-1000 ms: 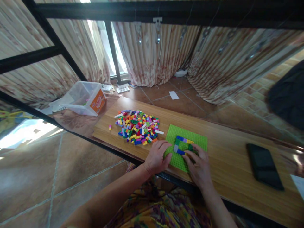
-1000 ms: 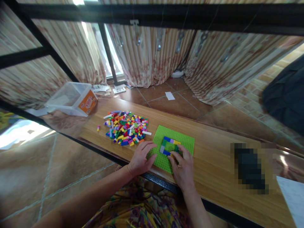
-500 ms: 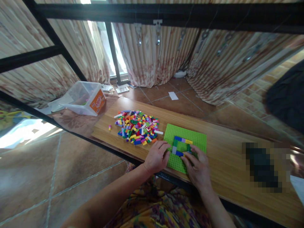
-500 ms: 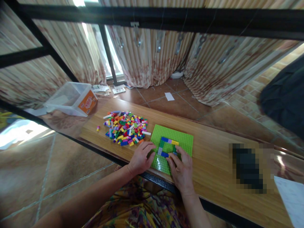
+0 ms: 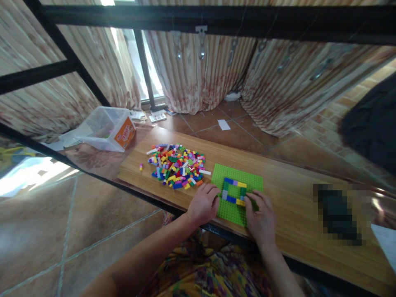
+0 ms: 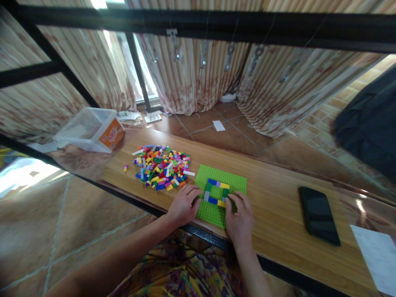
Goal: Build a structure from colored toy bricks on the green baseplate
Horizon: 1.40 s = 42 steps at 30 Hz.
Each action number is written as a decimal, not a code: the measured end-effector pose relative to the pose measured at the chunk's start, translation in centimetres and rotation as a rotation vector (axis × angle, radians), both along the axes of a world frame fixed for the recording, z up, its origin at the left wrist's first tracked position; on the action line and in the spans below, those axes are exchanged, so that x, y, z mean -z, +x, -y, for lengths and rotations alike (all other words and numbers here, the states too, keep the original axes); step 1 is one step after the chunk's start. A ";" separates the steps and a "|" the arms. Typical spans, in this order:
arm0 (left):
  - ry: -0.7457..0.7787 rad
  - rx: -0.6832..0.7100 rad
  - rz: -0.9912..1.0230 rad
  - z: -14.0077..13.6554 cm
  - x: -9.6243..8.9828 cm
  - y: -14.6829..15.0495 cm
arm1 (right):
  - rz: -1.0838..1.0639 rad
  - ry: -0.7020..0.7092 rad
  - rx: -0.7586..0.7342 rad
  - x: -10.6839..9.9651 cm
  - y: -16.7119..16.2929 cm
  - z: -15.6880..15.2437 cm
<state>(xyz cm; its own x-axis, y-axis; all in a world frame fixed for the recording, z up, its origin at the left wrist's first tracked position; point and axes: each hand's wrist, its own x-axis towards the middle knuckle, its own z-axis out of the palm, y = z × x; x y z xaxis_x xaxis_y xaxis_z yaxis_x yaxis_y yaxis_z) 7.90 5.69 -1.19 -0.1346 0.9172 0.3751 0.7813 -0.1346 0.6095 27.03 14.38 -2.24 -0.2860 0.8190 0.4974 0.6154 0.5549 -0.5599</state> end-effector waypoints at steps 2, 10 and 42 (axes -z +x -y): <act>-0.001 0.004 -0.005 0.0 0.0 0.0 | 0.026 0.005 -0.015 0.2 -0.1 -0.1; -0.078 0.082 -0.141 0.0 -0.7 -0.1 | 0.059 -0.004 -0.012 0.3 -0.1 -0.1; -0.069 0.022 -0.055 0.0 -0.7 0.2 | 0.068 -0.039 -0.006 1.0 -0.4 -0.3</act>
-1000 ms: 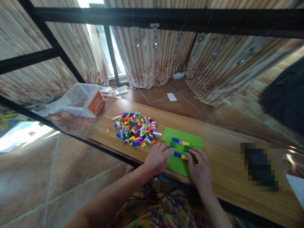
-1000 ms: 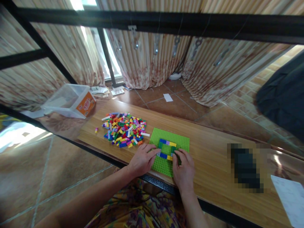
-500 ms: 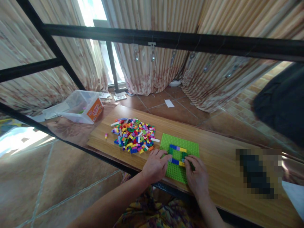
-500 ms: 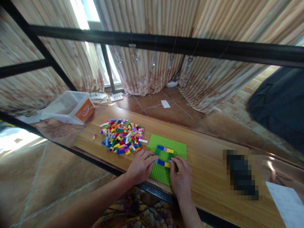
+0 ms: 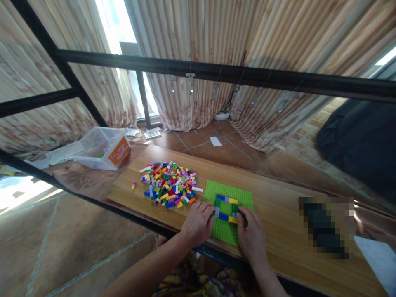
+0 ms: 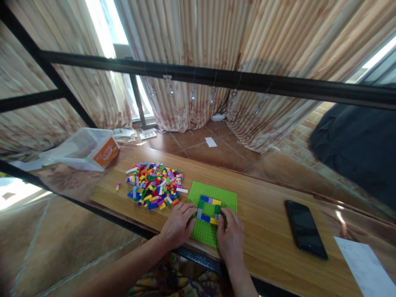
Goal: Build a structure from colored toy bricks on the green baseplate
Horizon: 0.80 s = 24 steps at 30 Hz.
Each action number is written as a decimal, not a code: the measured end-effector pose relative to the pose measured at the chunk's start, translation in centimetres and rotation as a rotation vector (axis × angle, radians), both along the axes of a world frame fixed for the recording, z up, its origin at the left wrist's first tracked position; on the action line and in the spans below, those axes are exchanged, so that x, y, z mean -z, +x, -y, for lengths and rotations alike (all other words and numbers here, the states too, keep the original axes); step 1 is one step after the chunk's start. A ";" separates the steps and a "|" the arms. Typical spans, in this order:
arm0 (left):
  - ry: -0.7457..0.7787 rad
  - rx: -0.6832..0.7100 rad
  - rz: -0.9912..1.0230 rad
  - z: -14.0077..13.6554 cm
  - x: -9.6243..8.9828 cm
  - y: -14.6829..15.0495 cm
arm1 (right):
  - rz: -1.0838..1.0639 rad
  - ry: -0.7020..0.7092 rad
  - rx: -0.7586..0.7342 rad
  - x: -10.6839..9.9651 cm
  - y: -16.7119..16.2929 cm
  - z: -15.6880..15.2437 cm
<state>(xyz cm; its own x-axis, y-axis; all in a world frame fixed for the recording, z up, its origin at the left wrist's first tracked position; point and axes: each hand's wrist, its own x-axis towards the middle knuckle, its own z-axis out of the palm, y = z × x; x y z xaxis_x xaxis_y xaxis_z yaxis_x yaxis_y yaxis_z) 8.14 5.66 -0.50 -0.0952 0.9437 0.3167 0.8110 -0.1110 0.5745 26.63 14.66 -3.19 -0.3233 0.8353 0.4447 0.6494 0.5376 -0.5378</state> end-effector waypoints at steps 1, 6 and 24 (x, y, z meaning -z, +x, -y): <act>0.004 -0.004 -0.001 0.0 0.1 0.0 | 0.002 0.006 0.004 0.0 0.0 0.0; 0.023 -0.010 0.000 0.0 0.4 0.0 | 0.021 0.021 0.001 0.4 -0.1 0.0; 0.075 -0.019 -0.011 -0.2 1.4 -0.3 | 0.058 0.232 -0.008 5.8 1.1 -2.5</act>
<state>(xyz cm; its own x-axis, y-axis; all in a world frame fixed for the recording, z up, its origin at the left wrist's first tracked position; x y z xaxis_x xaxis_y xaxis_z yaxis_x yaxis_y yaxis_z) 7.84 5.86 -1.92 -0.1088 0.9156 0.3872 0.8194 -0.1379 0.5564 27.74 17.18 -8.94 -0.3602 0.7100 0.6052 0.6705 0.6480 -0.3613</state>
